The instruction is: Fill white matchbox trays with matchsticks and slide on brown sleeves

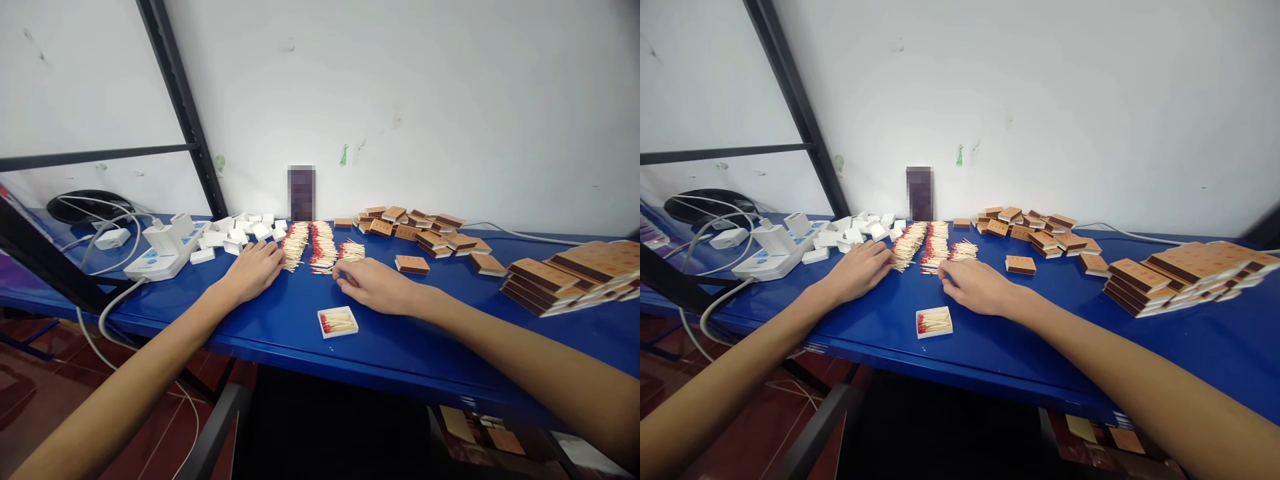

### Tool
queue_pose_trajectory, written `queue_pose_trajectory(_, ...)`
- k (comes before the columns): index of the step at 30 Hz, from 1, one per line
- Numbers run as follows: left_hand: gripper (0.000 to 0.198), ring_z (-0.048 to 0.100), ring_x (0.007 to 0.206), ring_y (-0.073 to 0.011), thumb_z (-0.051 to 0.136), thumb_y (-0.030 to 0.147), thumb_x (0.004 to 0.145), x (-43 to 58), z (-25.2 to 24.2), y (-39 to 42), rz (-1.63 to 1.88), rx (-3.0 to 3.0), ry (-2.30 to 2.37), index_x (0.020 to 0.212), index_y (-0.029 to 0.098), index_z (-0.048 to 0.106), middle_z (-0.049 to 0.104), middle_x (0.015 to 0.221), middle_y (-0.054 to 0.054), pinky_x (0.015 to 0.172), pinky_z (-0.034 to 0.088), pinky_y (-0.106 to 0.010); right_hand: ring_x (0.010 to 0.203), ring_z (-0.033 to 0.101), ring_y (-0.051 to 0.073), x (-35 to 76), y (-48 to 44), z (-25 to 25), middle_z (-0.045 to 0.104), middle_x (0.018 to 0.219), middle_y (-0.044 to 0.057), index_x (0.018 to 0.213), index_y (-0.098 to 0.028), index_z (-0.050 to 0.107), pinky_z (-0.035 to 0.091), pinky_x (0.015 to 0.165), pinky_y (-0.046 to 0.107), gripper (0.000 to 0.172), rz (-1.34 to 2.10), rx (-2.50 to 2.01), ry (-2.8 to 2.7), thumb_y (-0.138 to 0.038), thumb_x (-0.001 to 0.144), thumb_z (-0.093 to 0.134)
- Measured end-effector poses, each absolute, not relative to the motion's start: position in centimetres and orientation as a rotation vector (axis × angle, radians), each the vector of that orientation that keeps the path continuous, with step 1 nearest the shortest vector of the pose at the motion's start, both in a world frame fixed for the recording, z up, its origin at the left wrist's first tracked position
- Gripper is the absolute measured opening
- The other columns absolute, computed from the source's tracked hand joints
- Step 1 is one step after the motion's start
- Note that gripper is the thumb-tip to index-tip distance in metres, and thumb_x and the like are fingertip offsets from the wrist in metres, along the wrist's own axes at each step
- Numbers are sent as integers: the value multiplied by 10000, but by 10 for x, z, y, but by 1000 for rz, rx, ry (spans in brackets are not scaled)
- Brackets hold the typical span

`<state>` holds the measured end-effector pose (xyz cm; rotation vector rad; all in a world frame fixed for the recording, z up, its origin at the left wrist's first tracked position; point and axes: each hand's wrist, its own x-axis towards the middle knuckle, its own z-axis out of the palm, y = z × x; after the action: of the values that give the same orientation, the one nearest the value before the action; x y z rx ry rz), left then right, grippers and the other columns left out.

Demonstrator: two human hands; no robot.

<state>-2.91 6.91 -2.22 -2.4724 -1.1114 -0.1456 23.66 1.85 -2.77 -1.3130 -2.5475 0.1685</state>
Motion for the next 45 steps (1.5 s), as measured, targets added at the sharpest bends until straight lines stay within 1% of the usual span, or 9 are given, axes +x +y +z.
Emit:
queue_pose_trajectory(9, 184, 545, 907, -207, 478, 303, 953, -11, -11, 28, -501, -2902, -1111, 931, 186, 619, 592, 929, -51, 812, 429, -346, 610, 490, 140, 238, 21, -26, 597, 719, 11, 993, -180, 585, 292, 582, 251, 161, 156, -1321, -2487, -210, 913, 448)
queue_pose_trajectory(14, 142, 558, 835, -153, 557, 284, 911, 18, 0, -5, -522, -3208, -1055, 851, 197, 650, 601, 869, -3, 786, 435, -297, 613, 492, 140, 239, 19, -29, 591, 709, 8, 994, -168, 580, 304, 605, 251, 157, 165, -1270, -2502, -206, 908, 454)
queue_pose_trajectory(17, 164, 562, 824, -155, 586, 350, 910, 23, -1, -8, -553, -3233, -1083, 889, 200, 650, 604, 861, 0, 764, 435, -294, 622, 504, 144, 239, 17, -30, 594, 714, 11, 1011, -164, 578, 313, 616, 254, 165, 177, -1263, -2511, -204, 915, 451)
queue_pose_trajectory(22, 231, 565, 853, -176, 473, 373, 973, -5, -8, 14, -630, -3018, -1192, 1041, 196, 605, 610, 930, -28, 790, 441, -325, 633, 508, 144, 238, 17, -29, 592, 723, 11, 1015, -171, 581, 315, 618, 257, 161, 179, -1288, -2502, -211, 921, 458)
queue_pose_trajectory(27, 228, 548, 883, -216, 462, 347, 962, -42, -13, 44, -331, -2817, -1334, 1004, 190, 622, 575, 935, -59, 790, 430, -358, 664, 529, 155, 237, 19, -32, 617, 762, 28, 1066, -175, 583, 315, 610, 260, 193, 174, -1324, -2509, -228, 933, 454)
queue_pose_trajectory(34, 227, 521, 872, -208, 389, 279, 974, -39, -15, 51, -203, -2847, -1297, 902, 172, 575, 536, 912, -64, 795, 425, -349, 695, 562, 173, 236, 23, -35, 651, 812, 47, 1163, -195, 558, 317, 615, 264, 245, 70, -1416, -2515, -246, 952, 443)
queue_pose_trajectory(38, 200, 530, 929, -199, 390, 267, 976, -13, -5, 21, -342, -3008, -1174, 923, 174, 559, 567, 967, -58, 840, 429, -339, 674, 562, 169, 238, 27, -36, 657, 813, 43, 1172, -200, 553, 307, 607, 267, 249, 42, -1445, -2477, -252, 957, 439)
queue_pose_trajectory(41, 159, 551, 890, -169, 423, 266, 974, 13, 0, -12, -447, -3152, -1079, 913, 189, 548, 589, 953, -26, 818, 440, -306, 671, 562, 168, 241, 26, -37, 649, 792, 32, 1182, -199, 550, 308, 611, 267, 256, 42, -1439, -2463, -256, 959, 437)
queue_pose_trajectory(45, 191, 567, 907, -192, 414, 308, 987, 26, -2, -20, -495, -3065, -1121, 944, 192, 559, 602, 965, -36, 813, 451, -330, 723, 583, 182, 243, 23, -40, 654, 806, 39, 1217, -191, 540, 338, 645, 270, 281, 57, -1435, -2477, -251, 960, 442)
